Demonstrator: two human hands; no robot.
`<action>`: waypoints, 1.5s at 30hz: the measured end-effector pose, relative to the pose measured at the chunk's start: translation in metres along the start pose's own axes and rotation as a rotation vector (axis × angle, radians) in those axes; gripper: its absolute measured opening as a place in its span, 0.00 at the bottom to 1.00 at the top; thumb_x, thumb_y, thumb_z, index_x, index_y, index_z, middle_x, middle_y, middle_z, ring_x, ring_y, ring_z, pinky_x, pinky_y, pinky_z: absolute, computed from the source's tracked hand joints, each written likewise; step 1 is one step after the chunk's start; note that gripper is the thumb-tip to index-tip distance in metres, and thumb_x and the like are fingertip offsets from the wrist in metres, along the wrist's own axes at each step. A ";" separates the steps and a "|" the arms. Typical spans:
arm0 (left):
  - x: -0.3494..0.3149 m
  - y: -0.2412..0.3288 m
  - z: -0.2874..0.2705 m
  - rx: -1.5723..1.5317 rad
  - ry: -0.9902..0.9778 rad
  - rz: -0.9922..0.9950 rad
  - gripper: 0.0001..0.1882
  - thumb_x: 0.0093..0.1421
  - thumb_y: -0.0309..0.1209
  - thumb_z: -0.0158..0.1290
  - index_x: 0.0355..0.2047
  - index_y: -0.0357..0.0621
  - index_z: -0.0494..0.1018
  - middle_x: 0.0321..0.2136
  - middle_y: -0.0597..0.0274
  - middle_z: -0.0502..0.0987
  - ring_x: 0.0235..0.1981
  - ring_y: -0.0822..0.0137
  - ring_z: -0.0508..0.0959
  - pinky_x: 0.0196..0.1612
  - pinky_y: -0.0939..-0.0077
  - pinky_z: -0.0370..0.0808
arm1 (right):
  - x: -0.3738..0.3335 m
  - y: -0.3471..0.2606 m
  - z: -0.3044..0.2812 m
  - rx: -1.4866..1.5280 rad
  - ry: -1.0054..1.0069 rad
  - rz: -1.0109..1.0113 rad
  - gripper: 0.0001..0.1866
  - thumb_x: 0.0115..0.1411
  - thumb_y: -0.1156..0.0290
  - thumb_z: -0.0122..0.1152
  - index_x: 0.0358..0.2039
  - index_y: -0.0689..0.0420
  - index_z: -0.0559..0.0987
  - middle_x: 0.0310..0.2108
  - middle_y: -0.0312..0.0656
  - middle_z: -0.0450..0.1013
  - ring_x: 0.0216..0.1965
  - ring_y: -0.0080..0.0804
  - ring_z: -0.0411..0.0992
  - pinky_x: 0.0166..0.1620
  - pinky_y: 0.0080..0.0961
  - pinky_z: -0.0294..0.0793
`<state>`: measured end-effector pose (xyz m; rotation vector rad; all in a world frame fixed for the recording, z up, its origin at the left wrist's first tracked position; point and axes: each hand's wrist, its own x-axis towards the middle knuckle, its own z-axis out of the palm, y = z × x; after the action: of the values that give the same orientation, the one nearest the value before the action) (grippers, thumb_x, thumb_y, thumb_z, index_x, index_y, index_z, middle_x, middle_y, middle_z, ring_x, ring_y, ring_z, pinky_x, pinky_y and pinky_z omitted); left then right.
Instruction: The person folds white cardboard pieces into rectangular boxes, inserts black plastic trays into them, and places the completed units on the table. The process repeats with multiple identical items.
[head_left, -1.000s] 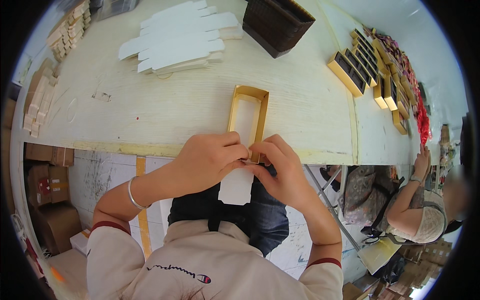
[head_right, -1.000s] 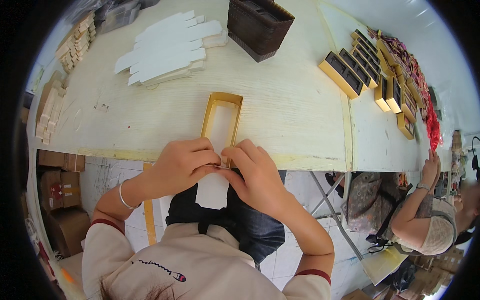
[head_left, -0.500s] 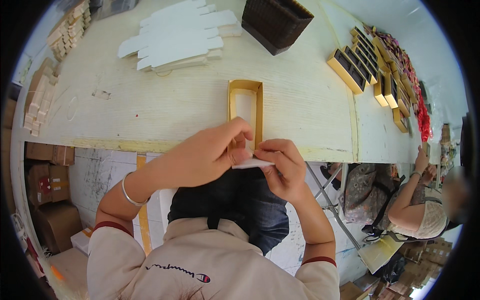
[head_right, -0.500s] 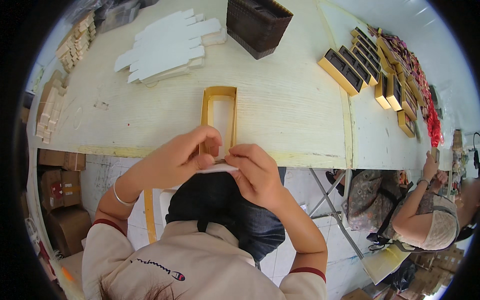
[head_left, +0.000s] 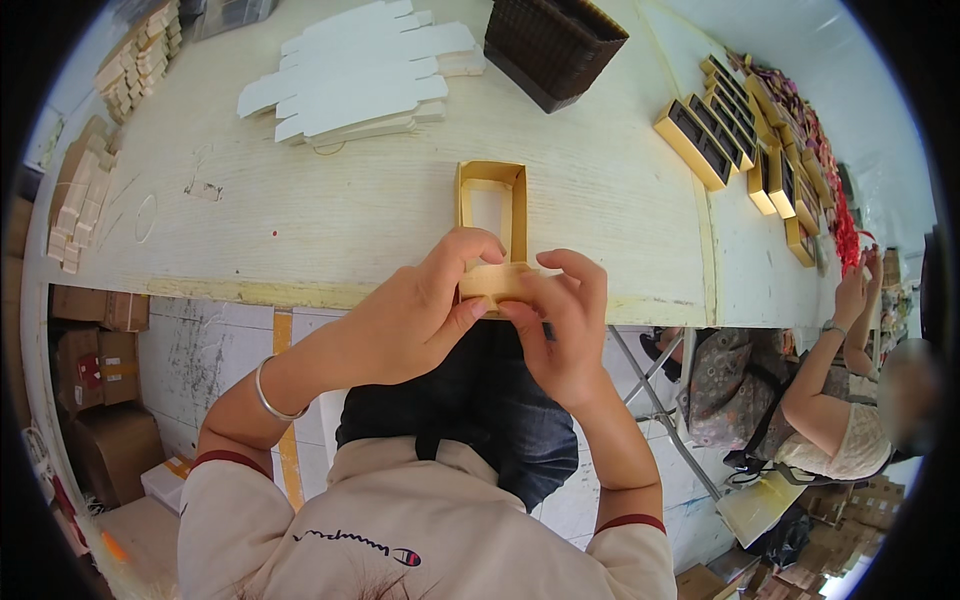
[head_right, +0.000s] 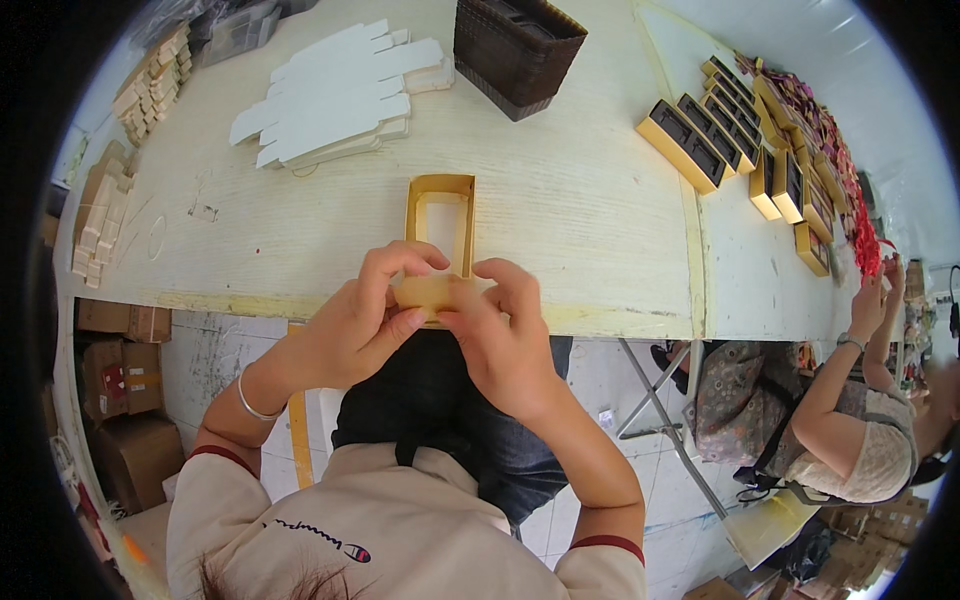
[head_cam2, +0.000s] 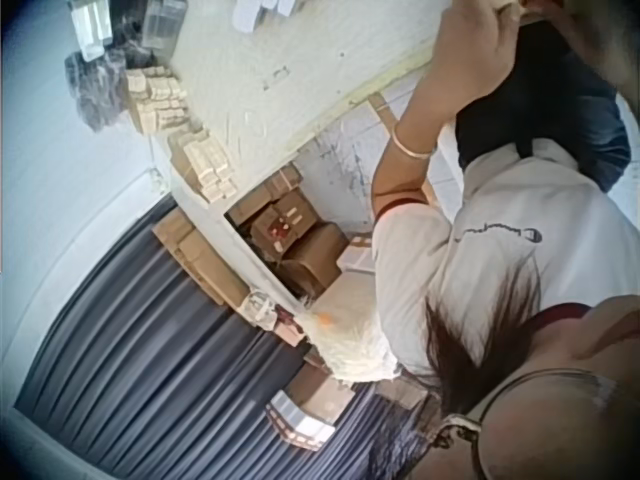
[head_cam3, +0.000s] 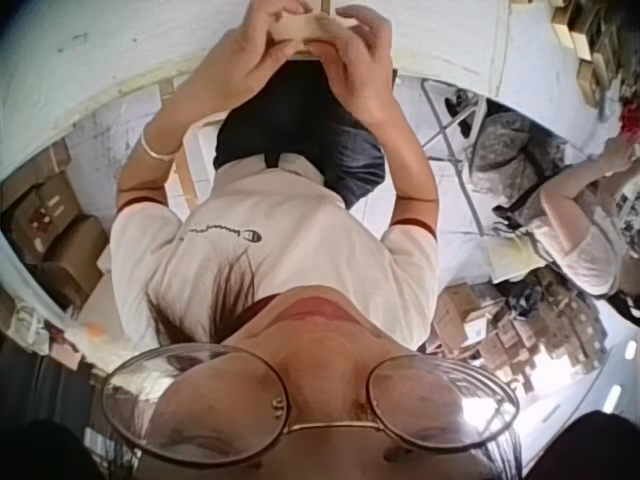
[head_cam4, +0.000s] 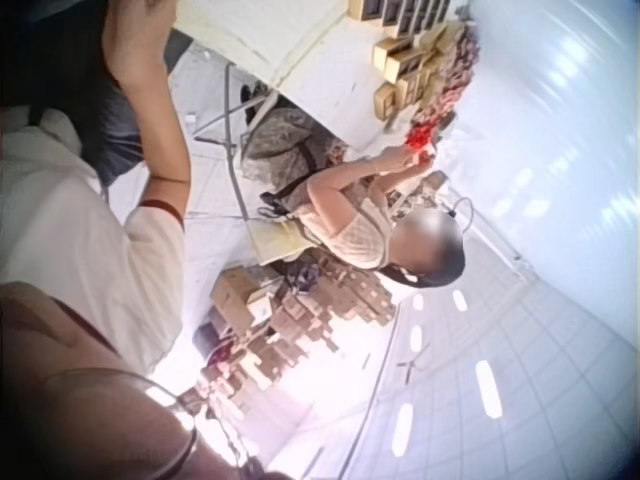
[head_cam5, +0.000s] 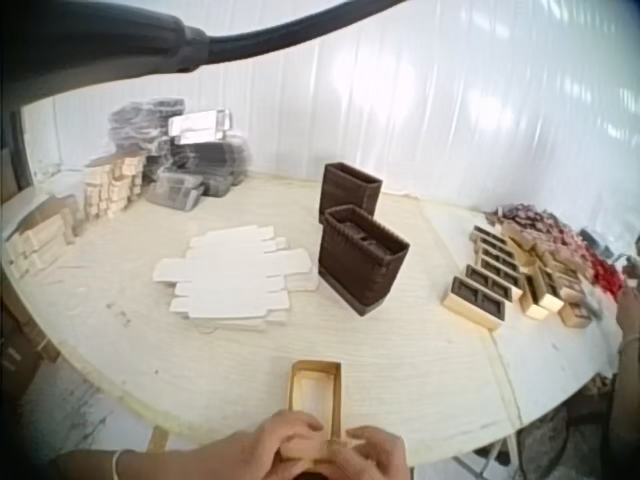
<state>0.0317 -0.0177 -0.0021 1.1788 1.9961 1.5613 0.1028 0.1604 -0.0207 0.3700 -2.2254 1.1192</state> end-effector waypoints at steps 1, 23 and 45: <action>0.003 0.004 -0.004 -0.032 -0.039 -0.115 0.17 0.63 0.20 0.46 0.50 0.42 0.56 0.54 0.51 0.63 0.34 0.66 0.74 0.38 0.73 0.74 | 0.000 0.001 0.000 -0.099 -0.039 -0.080 0.14 0.49 0.83 0.66 0.38 0.62 0.77 0.42 0.46 0.67 0.28 0.29 0.68 0.28 0.24 0.70; 0.017 0.024 -0.020 0.630 -0.226 -0.013 0.09 0.52 0.27 0.58 0.32 0.39 0.72 0.30 0.57 0.74 0.29 0.53 0.76 0.32 0.64 0.73 | 0.040 -0.005 -0.027 -0.287 -0.660 -0.108 0.05 0.46 0.81 0.57 0.25 0.59 0.72 0.27 0.43 0.66 0.31 0.42 0.69 0.35 0.33 0.69; 0.103 -0.014 -0.068 0.656 -0.159 -0.104 0.05 0.49 0.24 0.52 0.27 0.37 0.75 0.20 0.50 0.74 0.22 0.52 0.73 0.28 0.63 0.69 | 0.039 0.004 -0.025 -0.392 -0.660 -0.272 0.10 0.50 0.65 0.65 0.23 0.53 0.72 0.26 0.37 0.64 0.29 0.32 0.65 0.34 0.28 0.64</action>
<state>-0.0827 0.0181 0.0295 1.3322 2.4890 0.7368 0.0803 0.1840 0.0131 0.9398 -2.7673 0.4228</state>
